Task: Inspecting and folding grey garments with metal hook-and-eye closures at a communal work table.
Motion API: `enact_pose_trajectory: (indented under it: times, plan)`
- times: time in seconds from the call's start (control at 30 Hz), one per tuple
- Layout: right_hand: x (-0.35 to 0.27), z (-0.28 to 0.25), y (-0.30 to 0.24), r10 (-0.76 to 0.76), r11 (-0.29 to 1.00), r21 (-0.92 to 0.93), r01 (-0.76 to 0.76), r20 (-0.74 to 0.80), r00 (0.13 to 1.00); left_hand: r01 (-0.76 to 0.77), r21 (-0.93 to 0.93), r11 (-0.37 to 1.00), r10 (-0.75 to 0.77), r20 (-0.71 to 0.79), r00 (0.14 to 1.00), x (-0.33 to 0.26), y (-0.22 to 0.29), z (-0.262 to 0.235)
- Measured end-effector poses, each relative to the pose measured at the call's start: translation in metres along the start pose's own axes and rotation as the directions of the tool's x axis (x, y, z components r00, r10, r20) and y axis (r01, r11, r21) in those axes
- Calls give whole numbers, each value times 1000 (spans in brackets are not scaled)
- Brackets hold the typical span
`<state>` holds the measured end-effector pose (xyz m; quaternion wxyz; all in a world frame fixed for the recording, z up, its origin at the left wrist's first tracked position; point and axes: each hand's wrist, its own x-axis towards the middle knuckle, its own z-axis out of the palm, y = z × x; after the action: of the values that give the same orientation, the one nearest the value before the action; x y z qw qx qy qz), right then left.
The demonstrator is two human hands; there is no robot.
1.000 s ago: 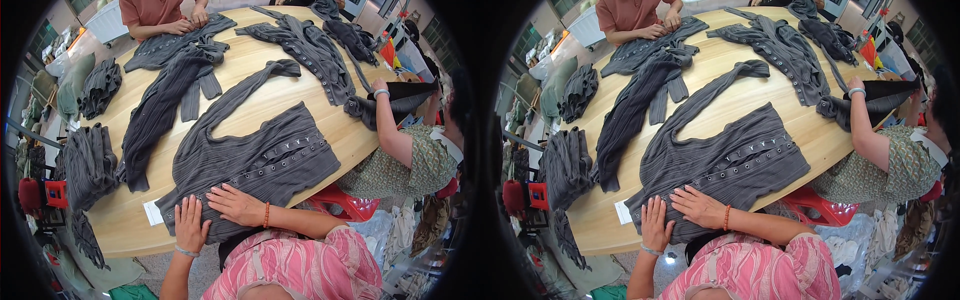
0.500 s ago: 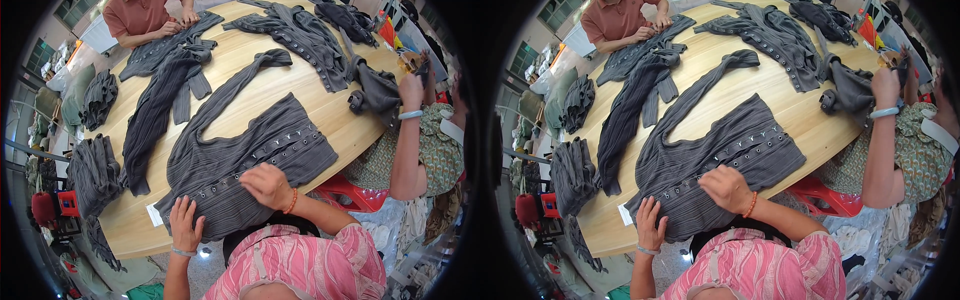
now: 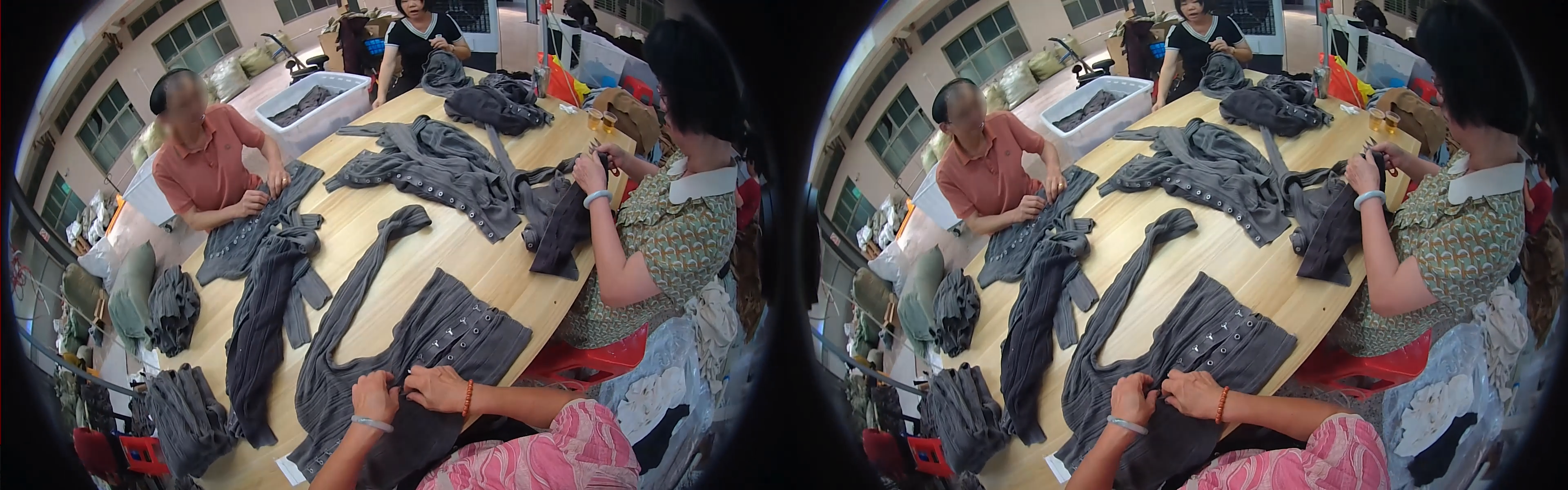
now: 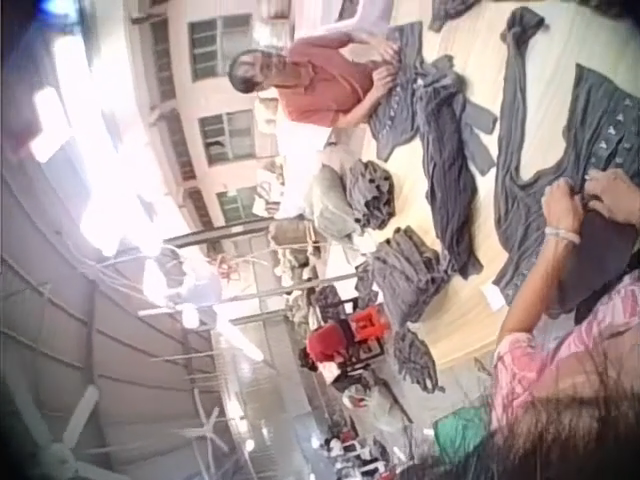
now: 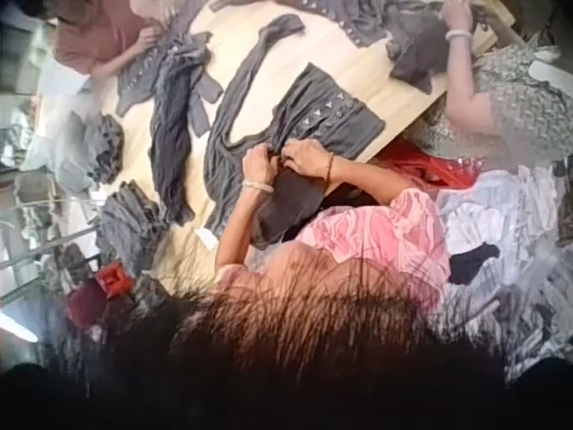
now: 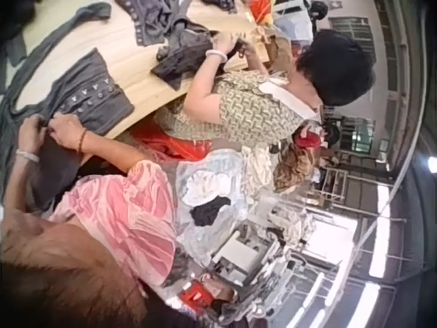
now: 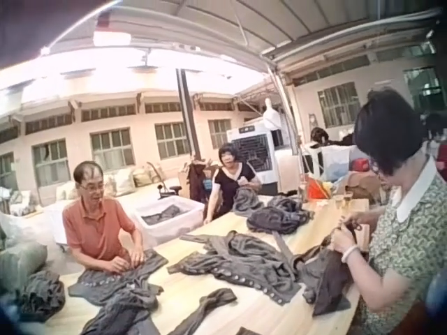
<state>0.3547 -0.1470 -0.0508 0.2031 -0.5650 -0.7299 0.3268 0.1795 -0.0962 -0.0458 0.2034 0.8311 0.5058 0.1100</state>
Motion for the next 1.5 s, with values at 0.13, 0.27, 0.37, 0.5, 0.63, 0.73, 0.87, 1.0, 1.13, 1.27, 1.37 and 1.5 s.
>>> enact_pose_trajectory:
  times: [0.13,0.27,0.37,0.5,0.63,0.73,0.87,1.0,1.13,1.27,1.37,1.5]
  plan:
    - [6,1,11,-33,998,58,35,-31,999,-4,-72,997,6,28,1000,5,2,-6]
    - [15,3,13,-13,994,109,26,-110,994,-23,-178,984,23,0,1000,12,-10,-2]
    - [20,6,11,12,995,101,1,-130,991,120,-396,911,-76,126,989,14,-26,7]
    - [21,8,8,66,994,92,-56,-111,992,197,-461,865,-116,198,973,12,-33,10]
    - [12,1,1,147,986,87,-141,-71,987,104,-424,900,-36,164,986,6,-29,11]
    - [8,-2,-2,176,983,63,-174,-38,984,153,-452,879,-62,210,976,-1,-30,12]
    - [4,0,3,152,988,-9,-153,-65,986,134,-383,914,-98,114,989,-3,-23,7]
    - [-14,-10,16,-12,1000,19,16,-200,980,32,-270,962,-49,-56,997,-3,-21,7]
    - [-19,-23,15,-81,997,-34,75,-247,966,-4,-227,974,-20,-103,994,0,-4,-14]
    - [-14,-21,31,-37,998,32,45,-216,976,-35,-265,964,21,-55,998,20,11,-6]
    - [-12,-24,26,-42,998,33,50,-211,977,-7,-210,978,7,0,1000,26,18,-8]
    - [-11,-30,26,-57,998,27,65,-236,970,81,-182,980,-60,113,992,36,22,-7]
